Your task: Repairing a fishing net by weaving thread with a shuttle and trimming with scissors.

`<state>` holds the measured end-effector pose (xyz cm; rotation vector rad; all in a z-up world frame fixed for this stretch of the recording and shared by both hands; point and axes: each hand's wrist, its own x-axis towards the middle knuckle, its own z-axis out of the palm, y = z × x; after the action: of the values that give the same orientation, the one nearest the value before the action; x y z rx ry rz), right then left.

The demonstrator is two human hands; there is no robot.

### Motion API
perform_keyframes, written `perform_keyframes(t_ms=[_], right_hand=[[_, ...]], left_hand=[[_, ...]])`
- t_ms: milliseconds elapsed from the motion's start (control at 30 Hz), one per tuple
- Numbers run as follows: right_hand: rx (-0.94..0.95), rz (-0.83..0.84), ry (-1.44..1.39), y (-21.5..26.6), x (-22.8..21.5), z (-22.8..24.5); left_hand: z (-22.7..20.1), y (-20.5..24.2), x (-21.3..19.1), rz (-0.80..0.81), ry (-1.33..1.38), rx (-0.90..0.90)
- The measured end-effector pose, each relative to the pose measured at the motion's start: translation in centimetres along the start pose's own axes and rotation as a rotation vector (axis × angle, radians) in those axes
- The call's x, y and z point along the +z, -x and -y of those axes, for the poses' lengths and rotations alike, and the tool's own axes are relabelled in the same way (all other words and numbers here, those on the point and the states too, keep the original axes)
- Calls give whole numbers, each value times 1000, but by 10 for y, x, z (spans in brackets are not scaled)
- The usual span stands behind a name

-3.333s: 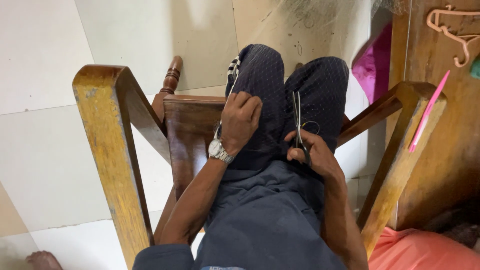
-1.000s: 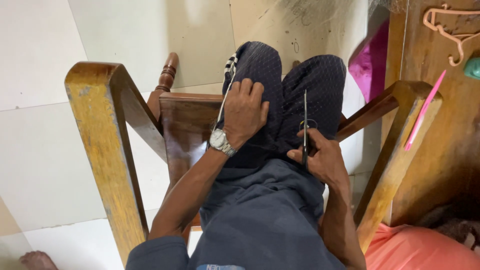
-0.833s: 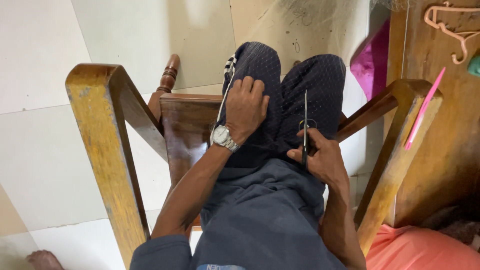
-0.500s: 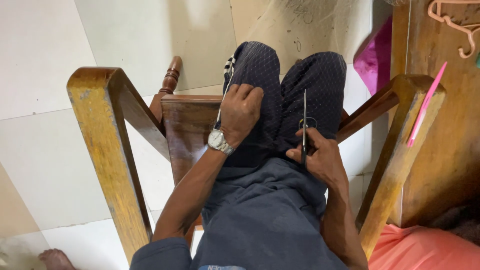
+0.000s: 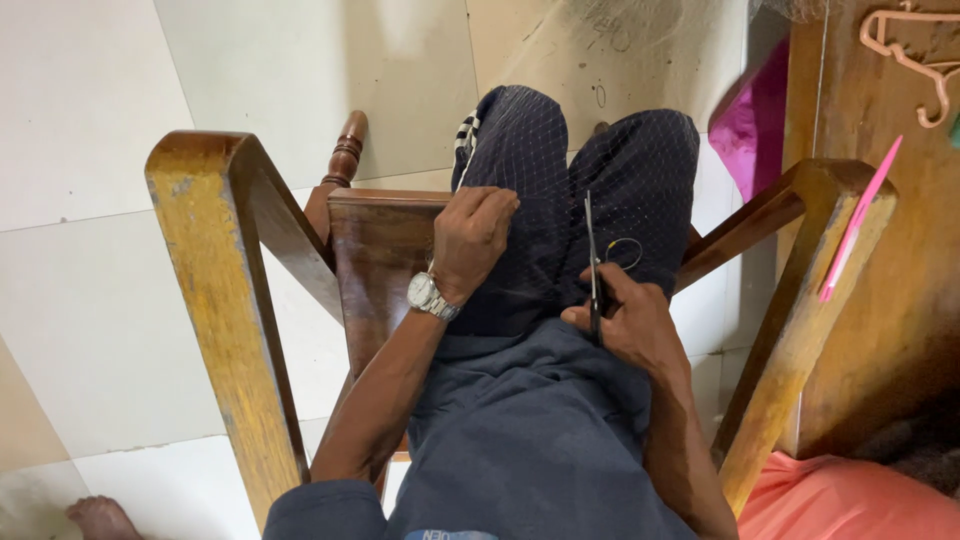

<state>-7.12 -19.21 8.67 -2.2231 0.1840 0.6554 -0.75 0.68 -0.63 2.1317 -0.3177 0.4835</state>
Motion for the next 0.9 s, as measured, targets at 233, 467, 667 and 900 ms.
perform_keyframes(t_ms=[233, 467, 667, 900], right_hand=[[-7, 163, -3, -7, 2, -5], [5, 193, -36, -10, 3, -21], [79, 177, -123, -5, -9, -31], [77, 161, -221, -2, -11, -39]], left_hand=[[5, 1, -5, 10, -12, -21], [1, -6, -10, 4, 50, -30], [-2, -14, -13, 49, 72, -35], [-2, -11, -6, 102, 33, -32]])
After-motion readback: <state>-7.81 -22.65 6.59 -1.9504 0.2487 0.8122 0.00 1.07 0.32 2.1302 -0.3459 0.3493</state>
